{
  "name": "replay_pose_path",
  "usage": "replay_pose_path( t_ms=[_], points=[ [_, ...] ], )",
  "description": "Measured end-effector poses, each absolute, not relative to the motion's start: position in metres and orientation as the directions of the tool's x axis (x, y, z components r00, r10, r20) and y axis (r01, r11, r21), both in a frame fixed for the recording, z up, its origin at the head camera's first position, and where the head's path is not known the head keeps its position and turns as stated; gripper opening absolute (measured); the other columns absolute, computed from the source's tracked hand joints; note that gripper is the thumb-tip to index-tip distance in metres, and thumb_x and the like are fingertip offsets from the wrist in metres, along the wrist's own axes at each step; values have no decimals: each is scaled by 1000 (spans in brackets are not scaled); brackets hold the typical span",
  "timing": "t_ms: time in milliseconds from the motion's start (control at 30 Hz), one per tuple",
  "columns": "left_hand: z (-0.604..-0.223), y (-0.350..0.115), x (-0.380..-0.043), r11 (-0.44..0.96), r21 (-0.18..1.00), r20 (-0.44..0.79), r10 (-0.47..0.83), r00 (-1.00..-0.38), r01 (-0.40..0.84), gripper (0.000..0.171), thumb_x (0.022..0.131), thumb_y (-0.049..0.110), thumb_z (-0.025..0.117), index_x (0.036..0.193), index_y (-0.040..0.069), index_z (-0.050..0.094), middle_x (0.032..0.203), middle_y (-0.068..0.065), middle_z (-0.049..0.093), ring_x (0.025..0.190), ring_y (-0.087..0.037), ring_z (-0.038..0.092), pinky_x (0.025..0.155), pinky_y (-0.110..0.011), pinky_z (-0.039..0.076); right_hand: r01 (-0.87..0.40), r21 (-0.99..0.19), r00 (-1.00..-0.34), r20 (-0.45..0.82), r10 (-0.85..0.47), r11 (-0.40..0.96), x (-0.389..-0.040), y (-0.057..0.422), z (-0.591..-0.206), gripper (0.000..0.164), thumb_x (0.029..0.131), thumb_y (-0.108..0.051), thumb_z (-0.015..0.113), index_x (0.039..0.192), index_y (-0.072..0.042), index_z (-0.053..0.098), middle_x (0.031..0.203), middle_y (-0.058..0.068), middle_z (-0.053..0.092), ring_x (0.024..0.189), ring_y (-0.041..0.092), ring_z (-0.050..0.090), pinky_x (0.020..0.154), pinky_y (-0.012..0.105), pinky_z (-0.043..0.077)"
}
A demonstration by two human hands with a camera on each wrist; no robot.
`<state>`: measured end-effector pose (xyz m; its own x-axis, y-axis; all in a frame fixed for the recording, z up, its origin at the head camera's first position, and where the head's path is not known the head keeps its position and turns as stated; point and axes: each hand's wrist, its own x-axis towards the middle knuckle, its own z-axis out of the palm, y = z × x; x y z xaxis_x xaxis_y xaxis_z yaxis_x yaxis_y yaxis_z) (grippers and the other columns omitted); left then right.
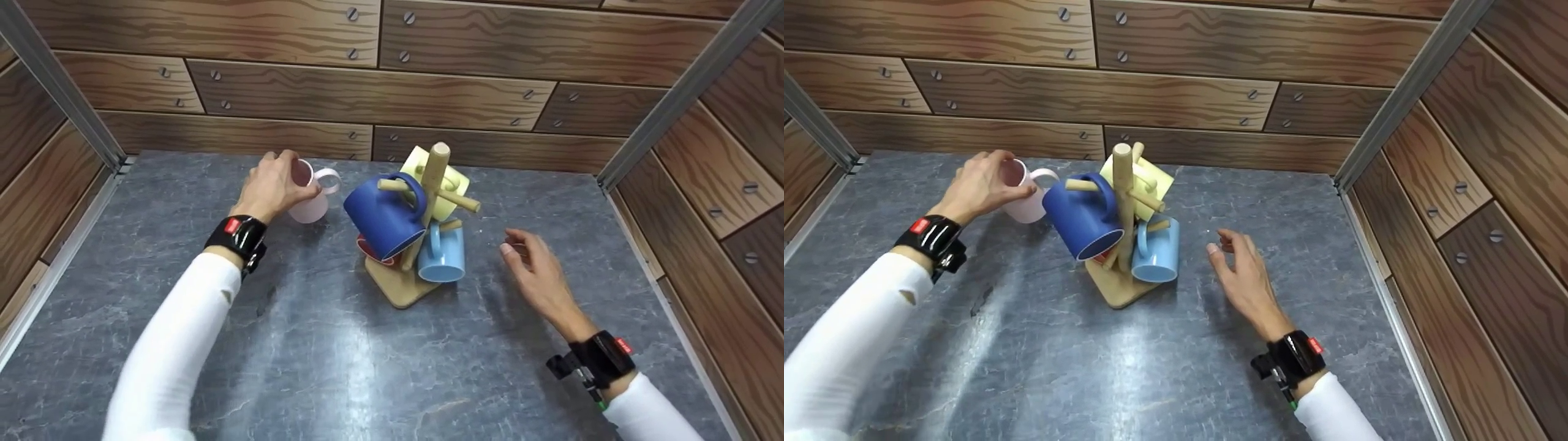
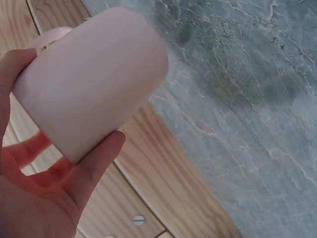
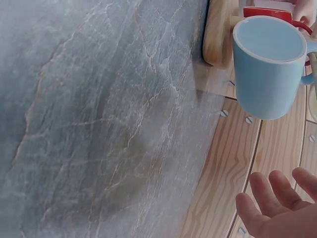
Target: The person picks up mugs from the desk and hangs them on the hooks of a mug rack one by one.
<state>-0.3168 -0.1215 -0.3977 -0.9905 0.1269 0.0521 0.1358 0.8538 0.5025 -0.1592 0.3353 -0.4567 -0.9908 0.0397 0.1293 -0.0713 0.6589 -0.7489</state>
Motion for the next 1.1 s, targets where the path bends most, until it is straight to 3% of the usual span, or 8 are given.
replay_pose_path(
  t_ms=[300, 533, 833, 1100],
  points=[
    [-382, -130, -293, 832, 529, 168, 89, -982, 166, 76, 99, 52, 77, 155, 2, 62, 142, -30, 66, 127, -59, 73, 108, -72, 62, -77, -740, -989, 143, 44, 668, -159, 335, -455, 52, 124, -22, 56, 166, 8, 54, 161, 37, 60, 150, 58, 65, 128, 72, 53],
    [-368, -132, -281, 787, 590, 226, 52, -973, 179, 77, 98, 53, 78, 155, 3, 65, 144, -27, 69, 133, -54, 71, 111, -70, 61, -88, -749, -988, 149, 38, 657, -157, 335, -454, 52, 124, -24, 56, 166, 7, 54, 162, 36, 59, 150, 56, 64, 129, 72, 52],
    [-352, -127, -264, 700, 692, 321, -78, -944, 178, 75, 98, 50, 82, 156, 5, 67, 145, -26, 72, 132, -50, 72, 113, -65, 58, -92, -773, -989, 143, 32, 628, -156, 334, -455, 64, 125, -26, 54, 177, 7, 37, 168, 35, 53, 155, 56, 59, 131, 71, 48],
    [-327, -114, -246, 654, 704, 424, -74, -903, 277, 74, 94, 50, 85, 152, 6, 72, 144, -22, 75, 131, -45, 73, 111, -64, 56, -120, -772, -983, 180, 33, 624, -156, 329, -441, 60, 125, -22, 53, 177, 6, 39, 168, 32, 55, 151, 52, 62, 129, 65, 51]
  ],
)
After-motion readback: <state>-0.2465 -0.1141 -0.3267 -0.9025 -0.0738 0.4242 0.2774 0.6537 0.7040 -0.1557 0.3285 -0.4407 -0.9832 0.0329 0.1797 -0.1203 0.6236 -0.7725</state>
